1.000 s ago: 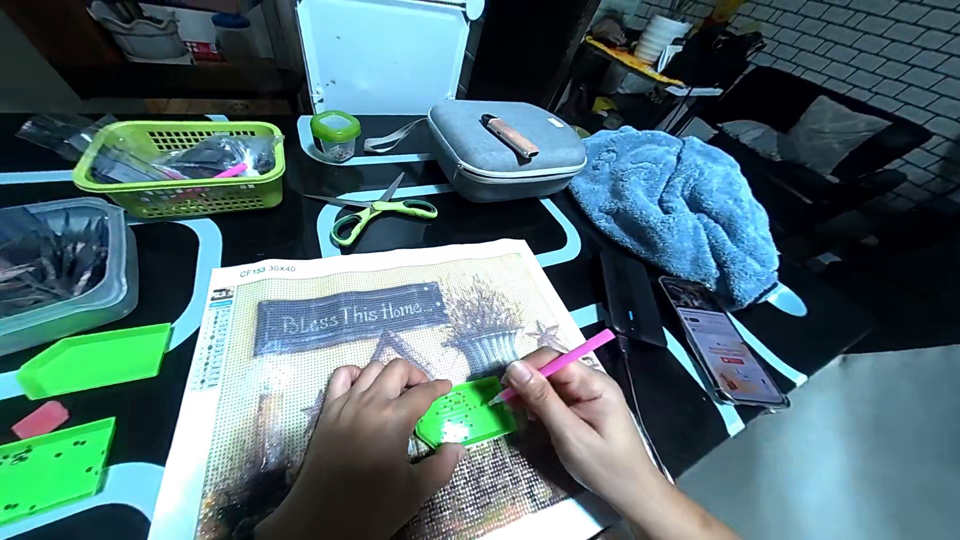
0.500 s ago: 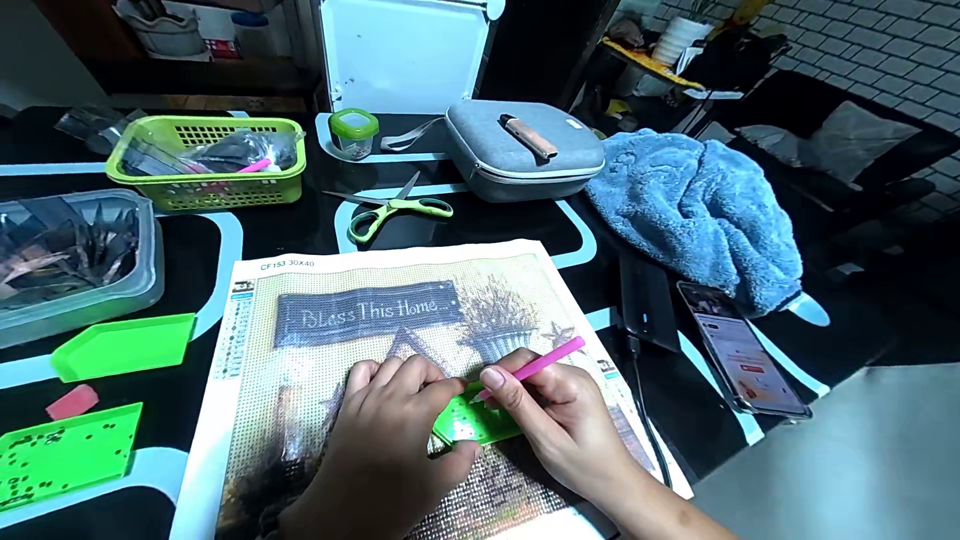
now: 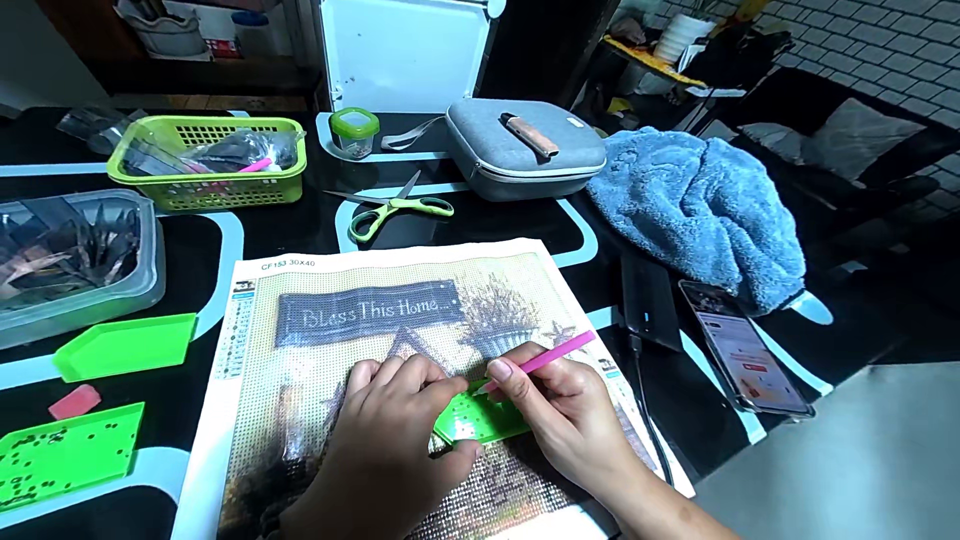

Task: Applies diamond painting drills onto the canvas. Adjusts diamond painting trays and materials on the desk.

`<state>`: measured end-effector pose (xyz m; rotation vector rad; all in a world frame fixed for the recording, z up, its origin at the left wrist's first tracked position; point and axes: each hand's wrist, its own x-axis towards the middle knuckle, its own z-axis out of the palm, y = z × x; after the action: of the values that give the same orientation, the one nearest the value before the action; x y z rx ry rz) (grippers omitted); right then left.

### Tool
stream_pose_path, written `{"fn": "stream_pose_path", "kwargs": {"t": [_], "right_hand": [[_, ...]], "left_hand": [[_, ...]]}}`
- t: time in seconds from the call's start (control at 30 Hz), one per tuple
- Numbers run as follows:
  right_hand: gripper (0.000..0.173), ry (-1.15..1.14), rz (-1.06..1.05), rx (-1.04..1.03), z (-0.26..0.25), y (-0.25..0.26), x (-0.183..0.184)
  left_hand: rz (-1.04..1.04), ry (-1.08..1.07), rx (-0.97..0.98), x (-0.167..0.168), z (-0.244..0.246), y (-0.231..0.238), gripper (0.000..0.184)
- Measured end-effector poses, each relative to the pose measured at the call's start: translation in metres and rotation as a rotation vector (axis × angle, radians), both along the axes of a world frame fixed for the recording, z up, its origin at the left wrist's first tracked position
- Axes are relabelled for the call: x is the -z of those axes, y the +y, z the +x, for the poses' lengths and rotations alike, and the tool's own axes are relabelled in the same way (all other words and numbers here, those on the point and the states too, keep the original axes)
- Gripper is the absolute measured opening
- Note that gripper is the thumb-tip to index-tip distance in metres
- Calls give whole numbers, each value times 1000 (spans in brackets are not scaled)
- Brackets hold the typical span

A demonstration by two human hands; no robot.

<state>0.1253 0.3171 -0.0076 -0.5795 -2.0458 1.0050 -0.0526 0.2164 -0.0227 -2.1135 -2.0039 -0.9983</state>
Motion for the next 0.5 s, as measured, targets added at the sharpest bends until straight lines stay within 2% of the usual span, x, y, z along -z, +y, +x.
{"fn": "stream_pose_path", "kwargs": {"t": [0.4,0.5], "right_hand": [[27,-40,30,-8,-2,-1,3],[24,5,-20,-18,-1,0,1]], "left_hand": [[-10,-6,-2,-1,0,0,40],[-12,-9,4,-1,1,0,40]]}}
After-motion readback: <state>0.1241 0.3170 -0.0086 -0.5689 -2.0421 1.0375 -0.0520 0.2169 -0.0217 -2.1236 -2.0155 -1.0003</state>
